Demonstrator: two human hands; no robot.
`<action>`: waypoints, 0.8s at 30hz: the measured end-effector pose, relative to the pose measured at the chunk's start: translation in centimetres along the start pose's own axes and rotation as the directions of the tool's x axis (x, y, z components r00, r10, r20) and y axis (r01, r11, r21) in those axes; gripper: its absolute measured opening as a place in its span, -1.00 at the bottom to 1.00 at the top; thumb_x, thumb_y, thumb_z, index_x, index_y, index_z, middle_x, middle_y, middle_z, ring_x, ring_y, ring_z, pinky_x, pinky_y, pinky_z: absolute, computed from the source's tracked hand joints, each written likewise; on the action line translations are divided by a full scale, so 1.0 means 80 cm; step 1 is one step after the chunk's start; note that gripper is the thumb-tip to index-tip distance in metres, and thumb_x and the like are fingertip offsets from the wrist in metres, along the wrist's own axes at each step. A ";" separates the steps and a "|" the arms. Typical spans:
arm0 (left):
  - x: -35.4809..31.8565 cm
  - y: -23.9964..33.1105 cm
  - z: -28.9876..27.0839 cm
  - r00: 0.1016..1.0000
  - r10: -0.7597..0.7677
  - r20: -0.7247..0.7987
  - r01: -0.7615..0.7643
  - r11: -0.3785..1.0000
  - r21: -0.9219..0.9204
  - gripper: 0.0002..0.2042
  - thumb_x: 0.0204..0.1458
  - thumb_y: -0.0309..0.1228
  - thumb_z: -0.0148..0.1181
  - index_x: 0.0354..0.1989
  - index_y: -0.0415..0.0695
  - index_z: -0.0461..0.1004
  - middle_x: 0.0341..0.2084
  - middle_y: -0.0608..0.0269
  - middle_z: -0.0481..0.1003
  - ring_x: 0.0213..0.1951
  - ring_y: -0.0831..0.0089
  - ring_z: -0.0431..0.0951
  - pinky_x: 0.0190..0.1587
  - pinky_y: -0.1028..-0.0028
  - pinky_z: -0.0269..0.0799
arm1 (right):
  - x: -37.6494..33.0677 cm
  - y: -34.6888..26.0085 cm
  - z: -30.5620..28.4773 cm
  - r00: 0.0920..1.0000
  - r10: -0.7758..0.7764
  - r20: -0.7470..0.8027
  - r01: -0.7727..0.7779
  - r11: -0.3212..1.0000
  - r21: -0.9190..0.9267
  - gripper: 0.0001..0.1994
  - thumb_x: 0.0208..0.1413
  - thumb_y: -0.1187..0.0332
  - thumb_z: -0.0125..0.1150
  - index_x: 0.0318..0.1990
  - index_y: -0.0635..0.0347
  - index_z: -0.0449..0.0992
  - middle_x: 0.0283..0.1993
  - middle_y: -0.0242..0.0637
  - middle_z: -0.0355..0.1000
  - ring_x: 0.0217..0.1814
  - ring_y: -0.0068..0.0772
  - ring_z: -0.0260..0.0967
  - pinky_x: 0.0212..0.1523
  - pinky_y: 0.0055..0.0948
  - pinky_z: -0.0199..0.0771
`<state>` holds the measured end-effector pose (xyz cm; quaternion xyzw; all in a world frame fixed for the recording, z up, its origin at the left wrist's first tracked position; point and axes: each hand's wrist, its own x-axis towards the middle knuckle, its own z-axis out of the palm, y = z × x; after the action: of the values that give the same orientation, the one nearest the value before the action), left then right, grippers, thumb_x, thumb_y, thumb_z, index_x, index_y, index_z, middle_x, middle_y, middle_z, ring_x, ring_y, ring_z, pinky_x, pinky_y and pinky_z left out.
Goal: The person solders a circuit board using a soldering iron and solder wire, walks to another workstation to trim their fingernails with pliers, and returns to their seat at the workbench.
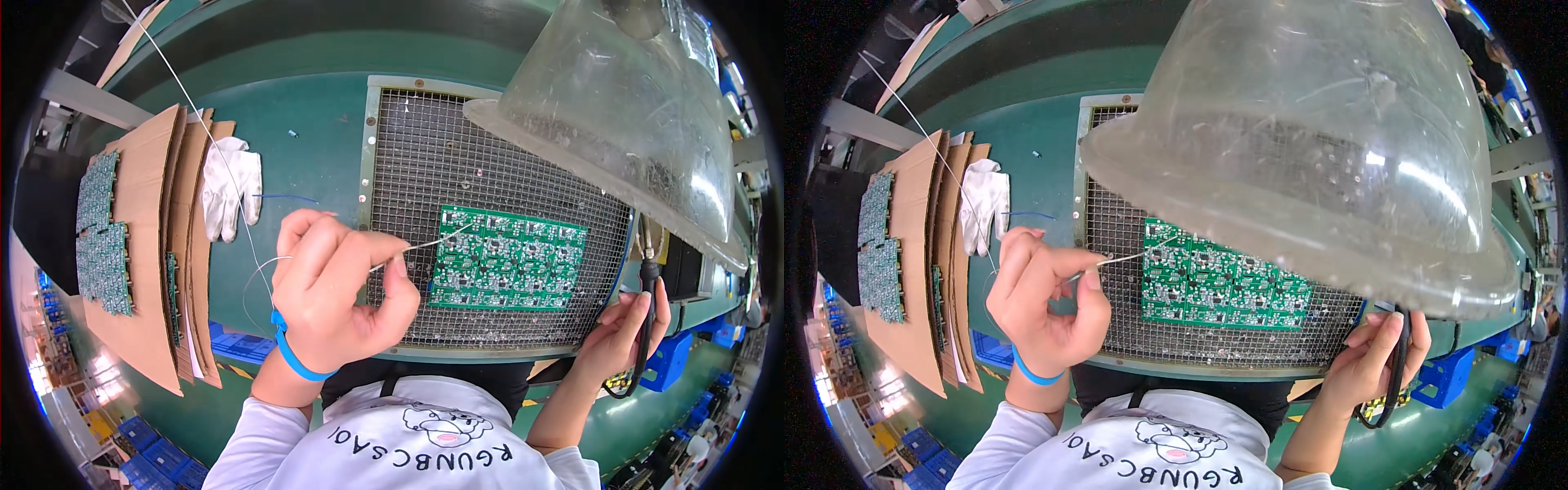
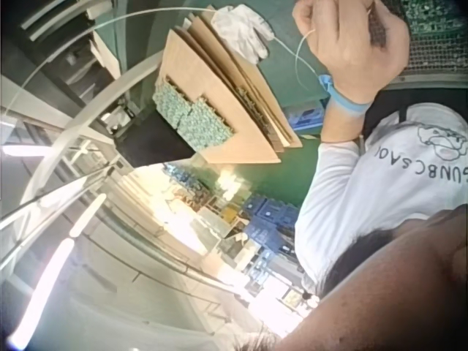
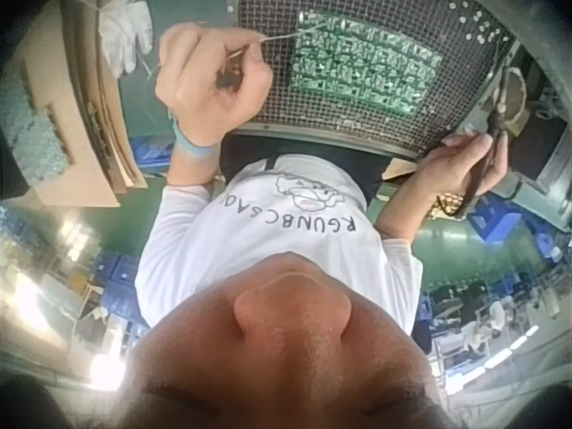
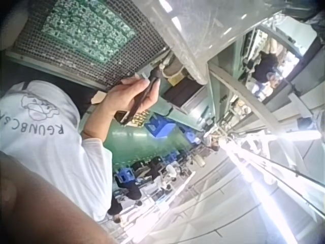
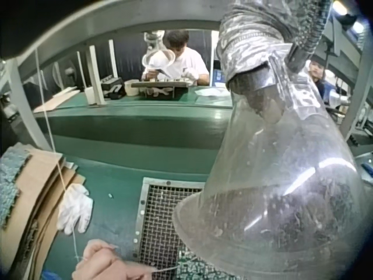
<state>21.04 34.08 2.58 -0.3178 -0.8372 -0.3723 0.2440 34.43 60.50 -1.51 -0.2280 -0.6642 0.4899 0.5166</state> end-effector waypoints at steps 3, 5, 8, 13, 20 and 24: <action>-0.001 -0.001 -0.002 1.000 -0.010 -0.026 0.010 0.999 0.034 -0.85 -0.42 -0.60 0.17 -0.57 -0.14 0.49 -0.66 0.36 0.43 -0.63 0.40 0.30 -0.37 0.41 0.29 | 0.002 0.001 0.000 1.000 -0.001 0.010 0.001 1.000 0.004 -0.73 0.24 0.46 0.01 0.06 0.35 0.36 -0.45 -0.28 0.44 -0.70 -0.77 0.07 -0.69 -0.76 0.06; -0.002 0.001 -0.005 1.000 -0.020 -0.018 0.021 0.999 0.048 -0.84 -0.41 -0.61 0.18 -0.56 -0.14 0.50 -0.65 0.34 0.42 -0.62 0.38 0.32 -0.41 0.42 0.29 | 0.002 0.002 -0.001 1.000 -0.007 0.013 0.007 1.000 0.006 -0.73 0.24 0.46 0.01 0.06 0.35 0.36 -0.45 -0.28 0.43 -0.70 -0.77 0.07 -0.69 -0.76 0.06; -0.003 0.009 -0.007 0.997 -0.071 -0.002 0.071 0.997 0.035 -0.83 -0.41 -0.61 0.19 -0.54 -0.15 0.51 -0.65 0.31 0.41 -0.62 0.37 0.33 -0.46 0.44 0.29 | 0.003 0.003 -0.001 1.000 -0.019 0.020 0.019 1.000 0.007 -0.73 0.24 0.46 0.01 0.06 0.36 0.36 -0.45 -0.28 0.43 -0.71 -0.77 0.07 -0.70 -0.76 0.06; -0.004 0.017 -0.002 0.991 -0.131 -0.014 0.131 0.991 -0.010 -0.84 -0.36 -0.61 0.20 -0.50 -0.17 0.54 -0.68 0.33 0.32 -0.69 0.52 0.18 -0.64 0.55 0.05 | 0.003 0.002 0.001 0.999 -0.021 0.032 0.020 1.000 0.022 -0.72 0.24 0.46 0.01 0.06 0.36 0.36 -0.45 -0.27 0.43 -0.71 -0.76 0.07 -0.70 -0.76 0.06; -0.007 0.012 -0.004 0.988 -0.139 -0.060 0.143 0.988 0.057 -0.84 -0.33 -0.61 0.20 -0.49 -0.16 0.56 -0.70 0.37 0.30 -0.73 0.61 0.10 -0.70 0.57 -0.06 | 0.003 0.003 0.000 0.999 -0.028 0.025 0.028 0.999 0.027 -0.72 0.24 0.46 0.01 0.06 0.37 0.36 -0.46 -0.27 0.44 -0.71 -0.77 0.07 -0.70 -0.76 0.07; -0.012 0.017 -0.011 0.989 -0.147 -0.015 0.147 0.985 0.087 -0.83 -0.35 -0.62 0.20 -0.49 -0.16 0.55 -0.69 0.34 0.30 -0.71 0.52 0.18 -0.66 0.53 0.05 | 0.002 0.002 0.000 1.000 -0.016 0.024 0.016 1.000 0.023 -0.72 0.24 0.46 0.01 0.06 0.37 0.36 -0.46 -0.27 0.44 -0.70 -0.77 0.08 -0.69 -0.76 0.07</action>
<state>22.80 33.77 3.14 -0.2425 -0.8728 -0.3535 0.2333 34.36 60.72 -1.53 -0.2110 -0.6665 0.4959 0.5151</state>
